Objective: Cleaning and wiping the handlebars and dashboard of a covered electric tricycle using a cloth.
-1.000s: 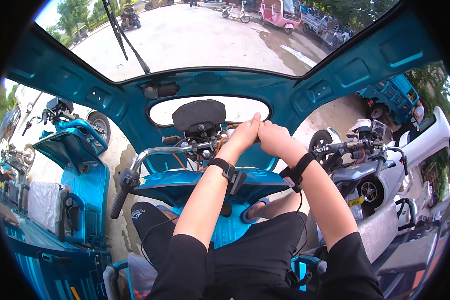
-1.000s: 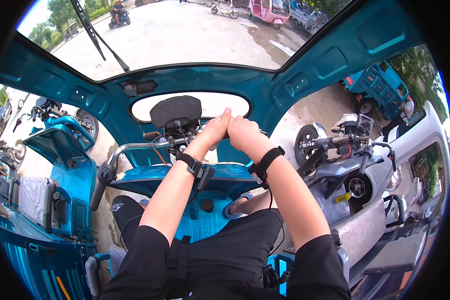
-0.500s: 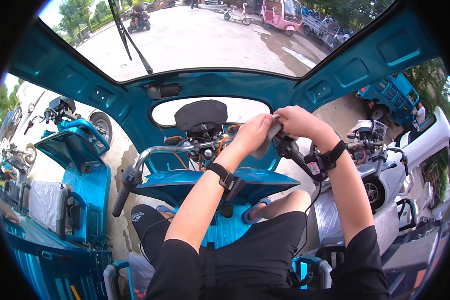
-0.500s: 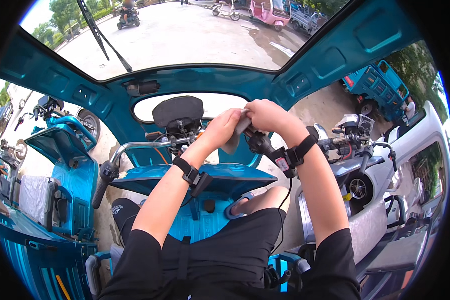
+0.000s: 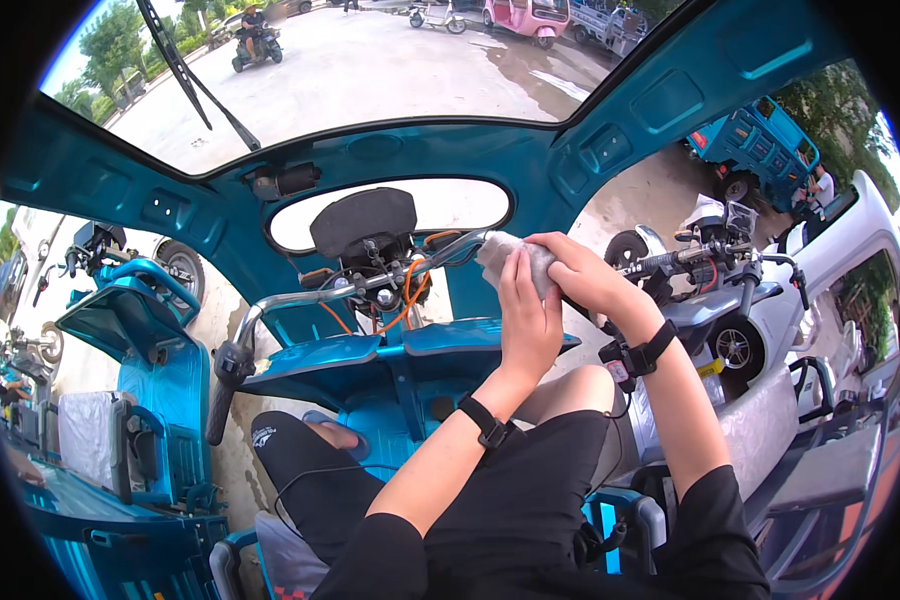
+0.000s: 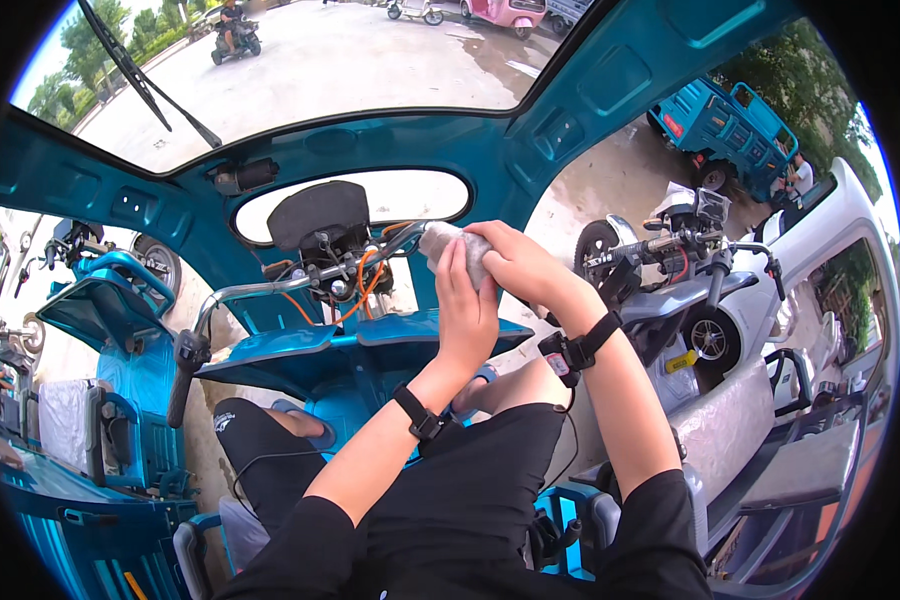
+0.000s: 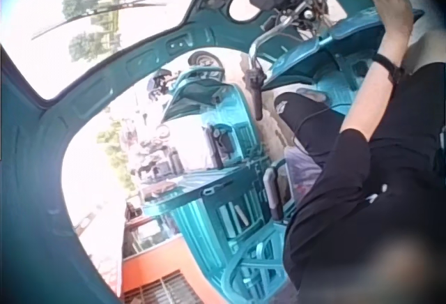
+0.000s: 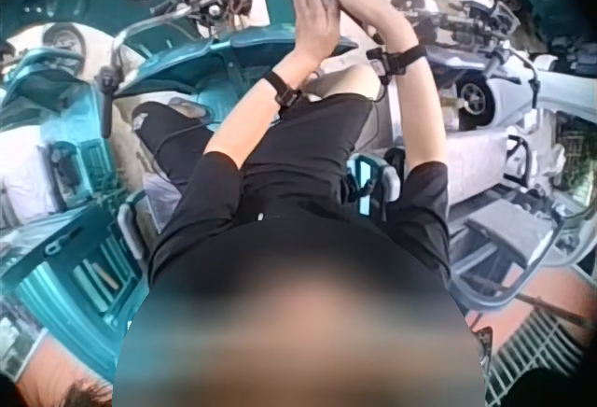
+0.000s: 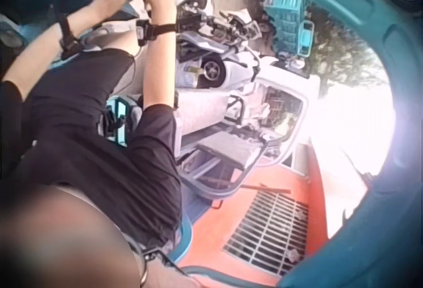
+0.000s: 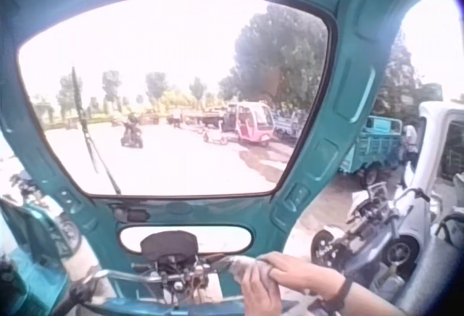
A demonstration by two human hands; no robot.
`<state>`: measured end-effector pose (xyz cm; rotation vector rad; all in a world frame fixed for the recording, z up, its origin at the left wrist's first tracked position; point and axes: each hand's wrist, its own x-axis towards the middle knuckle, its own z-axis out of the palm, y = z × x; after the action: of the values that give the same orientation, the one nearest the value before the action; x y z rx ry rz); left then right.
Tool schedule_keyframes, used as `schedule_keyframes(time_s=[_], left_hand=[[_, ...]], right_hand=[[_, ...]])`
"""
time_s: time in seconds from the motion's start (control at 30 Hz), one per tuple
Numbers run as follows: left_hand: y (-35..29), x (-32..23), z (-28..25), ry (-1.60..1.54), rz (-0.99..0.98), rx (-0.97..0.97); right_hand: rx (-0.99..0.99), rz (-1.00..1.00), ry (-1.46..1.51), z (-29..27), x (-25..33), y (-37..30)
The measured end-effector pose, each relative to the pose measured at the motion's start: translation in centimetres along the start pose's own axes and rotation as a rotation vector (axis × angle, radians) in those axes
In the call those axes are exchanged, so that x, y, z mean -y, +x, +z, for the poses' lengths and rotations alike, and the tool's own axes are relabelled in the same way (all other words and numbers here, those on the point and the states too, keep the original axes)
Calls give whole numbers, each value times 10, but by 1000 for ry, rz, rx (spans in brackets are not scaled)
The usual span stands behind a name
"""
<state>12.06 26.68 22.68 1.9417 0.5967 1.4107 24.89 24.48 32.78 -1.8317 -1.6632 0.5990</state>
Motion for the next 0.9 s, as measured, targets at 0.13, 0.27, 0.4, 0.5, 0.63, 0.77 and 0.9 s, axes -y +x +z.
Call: schedule_keyframes(time_s=[0.13,0.27,0.4,0.5,0.63,0.77,0.9], left_hand=[[1,-6,-1,3,-84,-115],[10,0,-14,-144,-227,-87],[16,3,-27,-182,-318,-4],[17,2,-33,-180,-339,52],[16,8,-34,-260,-378,34],[14,0,-34,-401,-458,6],[8,2,-30,-445,-454,-15]], right_hand=[[34,174,108,8,23,16],[-112,0,-211,24,-5,24],[-421,-69,-202,49,-9,19],[-529,-143,-169,53,-9,16],[-579,-266,-186,61,3,11],[-572,-252,-165,57,0,12],[-561,-339,-204,52,1,16]])
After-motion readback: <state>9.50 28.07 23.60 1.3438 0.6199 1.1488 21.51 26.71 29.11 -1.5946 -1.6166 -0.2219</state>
